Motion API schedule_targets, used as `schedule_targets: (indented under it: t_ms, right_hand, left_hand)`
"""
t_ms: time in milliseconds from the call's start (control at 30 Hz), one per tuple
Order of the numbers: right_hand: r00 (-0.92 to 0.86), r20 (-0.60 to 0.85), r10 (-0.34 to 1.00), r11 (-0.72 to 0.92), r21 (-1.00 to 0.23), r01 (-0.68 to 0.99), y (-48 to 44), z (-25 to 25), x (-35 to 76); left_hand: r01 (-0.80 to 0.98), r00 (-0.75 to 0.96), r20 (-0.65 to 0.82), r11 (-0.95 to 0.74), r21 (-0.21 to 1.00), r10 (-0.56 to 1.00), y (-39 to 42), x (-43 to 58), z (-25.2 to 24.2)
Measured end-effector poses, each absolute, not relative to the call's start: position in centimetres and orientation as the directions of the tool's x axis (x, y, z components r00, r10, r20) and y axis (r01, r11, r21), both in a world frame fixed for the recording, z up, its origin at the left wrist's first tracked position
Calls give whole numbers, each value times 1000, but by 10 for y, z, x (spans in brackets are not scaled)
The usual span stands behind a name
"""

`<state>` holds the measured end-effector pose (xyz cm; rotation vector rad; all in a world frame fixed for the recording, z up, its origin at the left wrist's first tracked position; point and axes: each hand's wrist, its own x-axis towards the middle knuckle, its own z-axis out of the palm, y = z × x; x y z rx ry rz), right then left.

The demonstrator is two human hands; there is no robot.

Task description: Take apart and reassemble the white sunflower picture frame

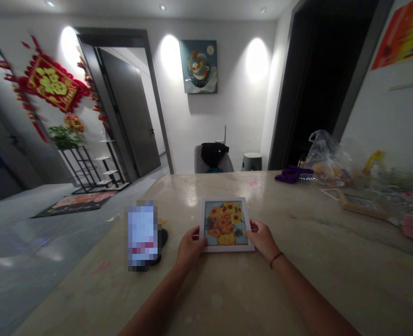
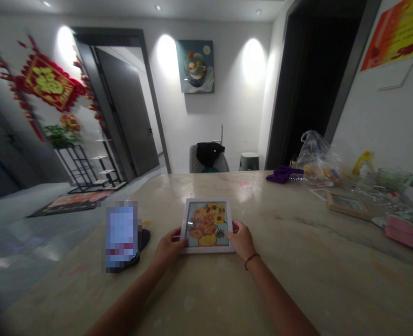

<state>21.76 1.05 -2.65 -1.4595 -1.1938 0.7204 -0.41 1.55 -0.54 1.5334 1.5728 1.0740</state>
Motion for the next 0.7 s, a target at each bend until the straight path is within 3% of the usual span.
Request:
schedule_targets:
  t_ms: [167, 333, 433, 533, 633, 700]
  right_hand:
    - [271, 292, 917, 100, -828, 552, 7, -30, 214]
    - [140, 564, 814, 215, -516, 829, -4, -23, 198]
    - [-104, 536, 838, 367, -411, 835, -14, -18, 185]
    - [-290, 428, 856, 463, -387, 797, -22, -17, 175]
    - [-328, 364, 872, 466, -408, 785, -23, -17, 173]
    - [-329, 350, 877, 464, -435, 772, -22, -18, 174]
  left_hand:
    - [272, -44, 63, -49, 961, 997, 13, -4, -3]
    - [100, 17, -3, 1, 995, 1000, 12, -1, -7]
    - [65, 55, -22, 19, 998, 998, 13, 1, -12]
    - [62, 50, -36, 32, 998, 998, 14, 1, -14]
    - [151, 21, -40, 36, 988, 999, 14, 0, -11]
    - [314, 12, 10, -13, 949, 1000, 13, -1, -8]
